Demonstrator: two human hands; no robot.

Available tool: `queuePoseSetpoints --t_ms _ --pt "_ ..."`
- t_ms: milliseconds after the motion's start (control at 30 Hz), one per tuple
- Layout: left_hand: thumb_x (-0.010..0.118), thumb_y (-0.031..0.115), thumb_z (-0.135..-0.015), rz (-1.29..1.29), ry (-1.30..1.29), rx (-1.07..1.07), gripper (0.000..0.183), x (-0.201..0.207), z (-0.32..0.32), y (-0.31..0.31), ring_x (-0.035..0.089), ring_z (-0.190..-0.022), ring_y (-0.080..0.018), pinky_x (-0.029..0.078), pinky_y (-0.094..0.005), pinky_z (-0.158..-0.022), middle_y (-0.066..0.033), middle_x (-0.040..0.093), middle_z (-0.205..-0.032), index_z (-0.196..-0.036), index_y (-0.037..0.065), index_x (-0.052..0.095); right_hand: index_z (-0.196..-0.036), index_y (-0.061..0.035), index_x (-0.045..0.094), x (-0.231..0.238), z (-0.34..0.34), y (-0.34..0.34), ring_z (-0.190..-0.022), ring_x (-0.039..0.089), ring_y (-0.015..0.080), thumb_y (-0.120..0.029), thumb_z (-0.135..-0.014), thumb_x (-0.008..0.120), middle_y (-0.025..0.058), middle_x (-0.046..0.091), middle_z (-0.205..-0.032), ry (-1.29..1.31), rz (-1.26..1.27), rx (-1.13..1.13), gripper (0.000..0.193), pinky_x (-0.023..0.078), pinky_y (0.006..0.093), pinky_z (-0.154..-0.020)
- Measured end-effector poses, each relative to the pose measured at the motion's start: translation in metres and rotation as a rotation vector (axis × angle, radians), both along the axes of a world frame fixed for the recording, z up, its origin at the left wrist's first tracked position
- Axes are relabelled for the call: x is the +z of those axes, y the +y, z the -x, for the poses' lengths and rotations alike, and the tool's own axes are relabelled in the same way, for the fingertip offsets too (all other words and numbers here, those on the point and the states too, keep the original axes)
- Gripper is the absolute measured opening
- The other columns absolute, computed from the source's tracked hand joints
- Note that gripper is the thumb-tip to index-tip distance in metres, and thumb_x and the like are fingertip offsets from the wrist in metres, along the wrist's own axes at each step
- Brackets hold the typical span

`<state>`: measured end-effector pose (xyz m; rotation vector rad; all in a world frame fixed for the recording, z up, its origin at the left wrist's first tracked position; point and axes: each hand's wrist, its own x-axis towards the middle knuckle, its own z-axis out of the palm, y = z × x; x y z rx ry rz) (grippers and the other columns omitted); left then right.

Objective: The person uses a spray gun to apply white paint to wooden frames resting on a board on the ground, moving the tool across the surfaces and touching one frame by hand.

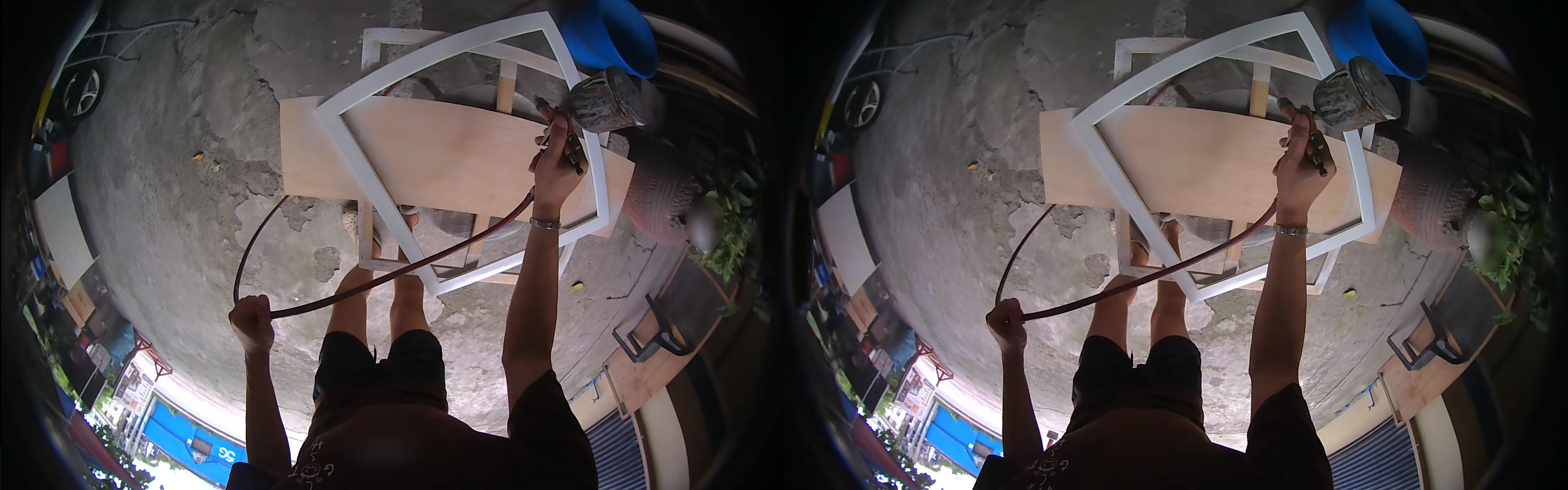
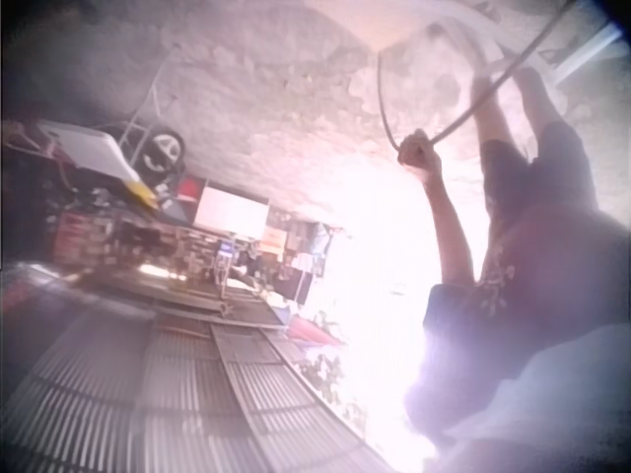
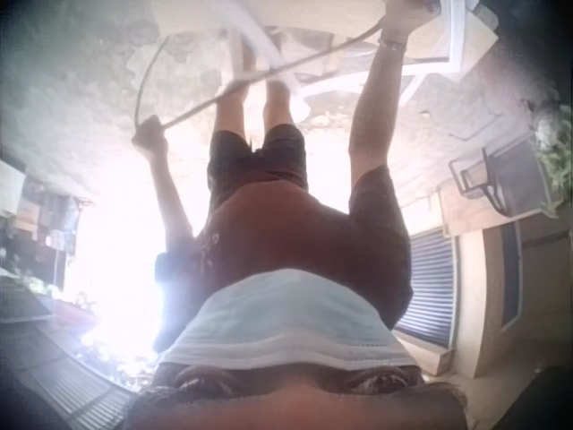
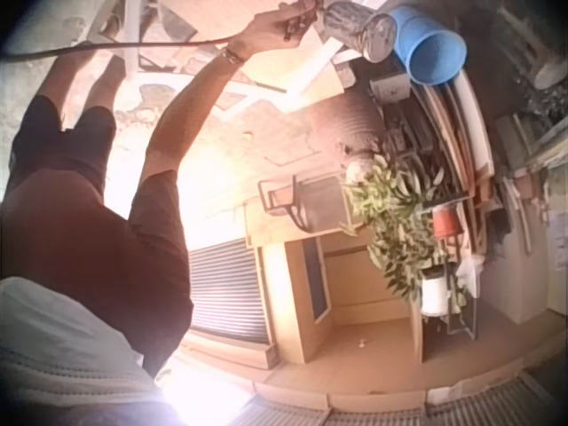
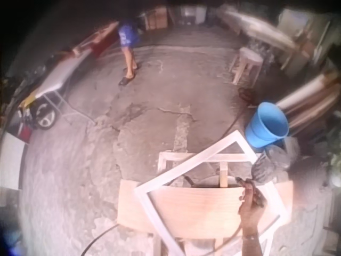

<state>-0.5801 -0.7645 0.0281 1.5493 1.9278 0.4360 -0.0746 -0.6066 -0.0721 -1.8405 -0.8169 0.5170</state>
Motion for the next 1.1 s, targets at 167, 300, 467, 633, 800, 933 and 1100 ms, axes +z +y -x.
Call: queuePoseSetpoints --t_ms 167,300,467,633,800,933,1100 --pt "0.066 0.016 -0.098 -0.021 0.107 -0.048 0.048 -0.001 0.046 -0.013 0.037 -0.048 -0.0253 0.029 -0.0405 -0.052 -0.0107 0.040 -0.051 -0.057 0.002 0.045 -0.109 0.0010 0.076 0.003 0.071 -0.032 -0.055 0.056 0.0049 -0.028 -0.102 0.063 0.0006 0.063 -0.070 0.158 0.100 0.059 0.032 0.039 0.0214 -0.037" --pt "0.067 0.014 -0.097 -0.019 0.129 -0.055 0.048 -0.006 0.085 -0.031 0.038 -0.048 -0.0266 0.030 -0.0414 -0.053 -0.0110 0.041 -0.051 -0.056 0.002 0.045 -0.104 -0.0001 0.077 -0.005 0.128 -0.059 -0.043 0.048 0.0035 -0.027 -0.102 0.064 0.0011 0.062 -0.065 0.178 0.159 0.143 0.030 0.033 0.0206 -0.036" --pt "0.066 0.019 -0.099 0.047 0.191 -0.048 0.049 -0.013 0.143 -0.062 0.040 -0.049 -0.0283 0.032 -0.0433 -0.053 -0.0142 0.046 -0.052 -0.056 0.001 0.048 -0.105 0.0002 0.076 0.007 0.192 -0.081 -0.044 0.047 0.0014 -0.026 -0.102 0.064 -0.0013 0.062 -0.066 0.154 0.080 0.346 0.029 0.032 0.0212 -0.039" --pt "0.064 0.030 -0.100 0.199 0.167 -0.067 0.055 -0.029 0.190 -0.106 0.040 -0.047 -0.0300 0.032 -0.0449 -0.052 -0.0180 0.047 -0.052 -0.057 -0.001 0.050 -0.100 -0.0025 0.078 0.047 0.218 -0.119 -0.060 0.056 0.0063 -0.017 -0.097 0.070 0.0025 0.071 -0.073 0.291 0.165 0.353 0.017 0.044 0.0246 -0.055" --pt "0.057 0.048 -0.101 0.483 0.191 -0.246 0.066 -0.051 0.204 -0.175 0.053 -0.052 -0.0387 0.038 -0.0494 -0.056 -0.0219 0.054 -0.057 -0.058 -0.001 0.056 -0.108 0.0010 0.076 0.136 0.189 -0.171 -0.057 0.062 0.0098 -0.021 -0.100 0.065 0.0083 0.075 -0.080 0.098 0.140 0.295 0.026 0.046 0.0254 -0.053" --pt "0.055 0.048 -0.101 0.458 0.129 -0.444 0.062 -0.068 0.191 -0.196 0.061 -0.065 -0.0407 0.046 -0.0497 -0.065 -0.0214 0.060 -0.062 -0.062 0.001 0.064 -0.112 0.0066 0.072 0.216 0.143 -0.216 -0.040 0.052 0.0068 -0.034 -0.104 0.060 0.0088 0.073 -0.078 -0.056 0.146 0.236 0.043 0.037 0.0230 -0.038" --pt "0.057 0.053 -0.099 0.478 0.145 -0.461 0.054 -0.070 0.175 -0.167 0.069 -0.088 -0.0353 0.054 -0.0442 -0.082 -0.0154 0.071 -0.090 -0.082 0.005 0.073 -0.114 0.0037 0.075 0.297 0.062 -0.278 -0.043 0.055 0.0087 -0.034 -0.103 0.063 0.0043 0.062 -0.061 -0.281 0.139 0.112 0.040 0.038 0.0266 -0.040"
